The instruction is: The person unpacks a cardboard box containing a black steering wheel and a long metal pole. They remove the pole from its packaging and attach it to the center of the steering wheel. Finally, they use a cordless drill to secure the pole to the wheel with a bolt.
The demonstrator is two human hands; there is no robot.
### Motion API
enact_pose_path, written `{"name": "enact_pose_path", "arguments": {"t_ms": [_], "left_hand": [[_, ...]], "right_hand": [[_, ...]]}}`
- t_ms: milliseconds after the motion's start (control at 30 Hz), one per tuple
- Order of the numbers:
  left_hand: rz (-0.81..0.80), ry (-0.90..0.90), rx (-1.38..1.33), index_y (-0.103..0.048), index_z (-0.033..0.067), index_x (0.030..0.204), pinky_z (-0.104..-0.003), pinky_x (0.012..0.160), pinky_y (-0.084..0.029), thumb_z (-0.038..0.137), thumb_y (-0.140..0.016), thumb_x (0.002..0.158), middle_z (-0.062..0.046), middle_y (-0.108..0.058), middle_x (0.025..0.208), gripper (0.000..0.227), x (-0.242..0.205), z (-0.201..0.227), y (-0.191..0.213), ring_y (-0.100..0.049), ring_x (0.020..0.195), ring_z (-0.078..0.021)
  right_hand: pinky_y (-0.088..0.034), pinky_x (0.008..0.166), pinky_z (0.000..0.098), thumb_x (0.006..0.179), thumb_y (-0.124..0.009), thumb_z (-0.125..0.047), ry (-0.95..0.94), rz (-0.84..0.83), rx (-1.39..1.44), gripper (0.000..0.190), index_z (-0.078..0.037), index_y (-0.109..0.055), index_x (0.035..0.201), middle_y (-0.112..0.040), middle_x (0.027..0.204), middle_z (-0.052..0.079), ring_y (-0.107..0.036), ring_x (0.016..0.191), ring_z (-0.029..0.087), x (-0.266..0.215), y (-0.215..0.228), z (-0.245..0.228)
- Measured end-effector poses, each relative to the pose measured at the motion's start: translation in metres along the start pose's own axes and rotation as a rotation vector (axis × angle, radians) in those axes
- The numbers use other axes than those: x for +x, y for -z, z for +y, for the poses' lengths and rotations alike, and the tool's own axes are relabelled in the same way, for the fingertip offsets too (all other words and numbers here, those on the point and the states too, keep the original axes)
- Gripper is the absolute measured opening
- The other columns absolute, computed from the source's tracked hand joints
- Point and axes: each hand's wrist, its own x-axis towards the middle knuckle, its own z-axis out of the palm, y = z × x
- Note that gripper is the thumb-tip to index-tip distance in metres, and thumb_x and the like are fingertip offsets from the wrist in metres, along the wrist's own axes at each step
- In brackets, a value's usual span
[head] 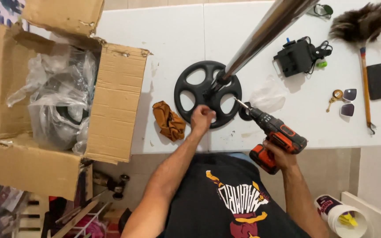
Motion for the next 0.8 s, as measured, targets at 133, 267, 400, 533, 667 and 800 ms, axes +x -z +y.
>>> {"name": "enact_pose_path", "arguments": {"t_ms": [133, 267, 400, 533, 667, 800], "left_hand": [[0.188, -0.513, 0.043, -0.057, 0.0157, 0.135, -0.05, 0.106, -0.047, 0.016, -0.082, 0.077, -0.015, -0.058, 0.121, 0.063, -0.014, 0.076, 0.047, -0.06, 0.119, -0.0401], [0.12, -0.666, 0.255, -0.057, 0.0081, 0.141, -0.051, 0.117, -0.042, 0.004, -0.085, 0.071, -0.02, -0.061, 0.135, 0.076, 0.04, 0.054, 0.037, -0.056, 0.132, -0.0406], [0.134, -0.719, 0.193, -0.064, 0.011, 0.13, -0.05, 0.111, -0.046, -0.003, -0.083, 0.074, -0.015, -0.07, 0.118, 0.061, 0.053, 0.052, 0.029, -0.065, 0.119, -0.0378], [0.167, -0.833, 0.216, -0.064, 0.0176, 0.114, -0.045, 0.1, -0.051, 0.008, -0.085, 0.076, -0.005, -0.073, 0.092, 0.045, 0.055, 0.053, 0.033, -0.071, 0.096, -0.0313], [0.2, -0.791, 0.253, -0.06, 0.0215, 0.107, -0.042, 0.092, -0.054, 0.013, -0.082, 0.08, 0.002, -0.072, 0.083, 0.036, 0.053, 0.052, 0.033, -0.071, 0.088, -0.0263], [0.227, -0.766, 0.288, -0.059, 0.0223, 0.11, -0.041, 0.094, -0.054, 0.015, -0.083, 0.08, 0.003, -0.072, 0.083, 0.039, 0.048, 0.056, 0.032, -0.071, 0.09, -0.0242]], "right_hand": [[-0.055, 0.077, 0.0368, 0.073, -0.095, -0.023, 0.083, -0.103, -0.119, 0.029, -0.004, -0.074, 0.072, -0.072, 0.071, 0.016, -0.07, 0.068, 0.025, 0.03, 0.017, 0.018], [-0.054, 0.067, 0.031, 0.076, -0.094, -0.024, 0.074, -0.226, -0.127, 0.029, -0.008, -0.072, 0.065, -0.069, 0.06, 0.009, -0.066, 0.057, 0.018, 0.038, 0.015, -0.047], [-0.052, 0.061, 0.0281, 0.079, -0.089, -0.02, 0.082, -0.278, -0.077, 0.029, -0.007, -0.069, 0.063, -0.063, 0.053, 0.007, -0.059, 0.048, 0.015, 0.076, 0.027, 0.0], [-0.053, 0.064, 0.0317, 0.076, -0.091, -0.015, 0.131, -0.319, -0.145, 0.024, -0.004, -0.072, 0.066, -0.066, 0.057, 0.012, -0.063, 0.053, 0.019, 0.09, 0.03, -0.008], [-0.053, 0.065, 0.0298, 0.078, -0.089, -0.012, 0.171, -0.348, -0.151, 0.02, -0.006, -0.072, 0.069, -0.066, 0.059, 0.009, -0.065, 0.056, 0.018, 0.105, 0.027, -0.018], [-0.053, 0.064, 0.0294, 0.078, -0.087, -0.011, 0.207, -0.384, -0.153, 0.019, -0.006, -0.071, 0.069, -0.066, 0.059, 0.008, -0.065, 0.056, 0.017, 0.106, 0.013, -0.062]]}}
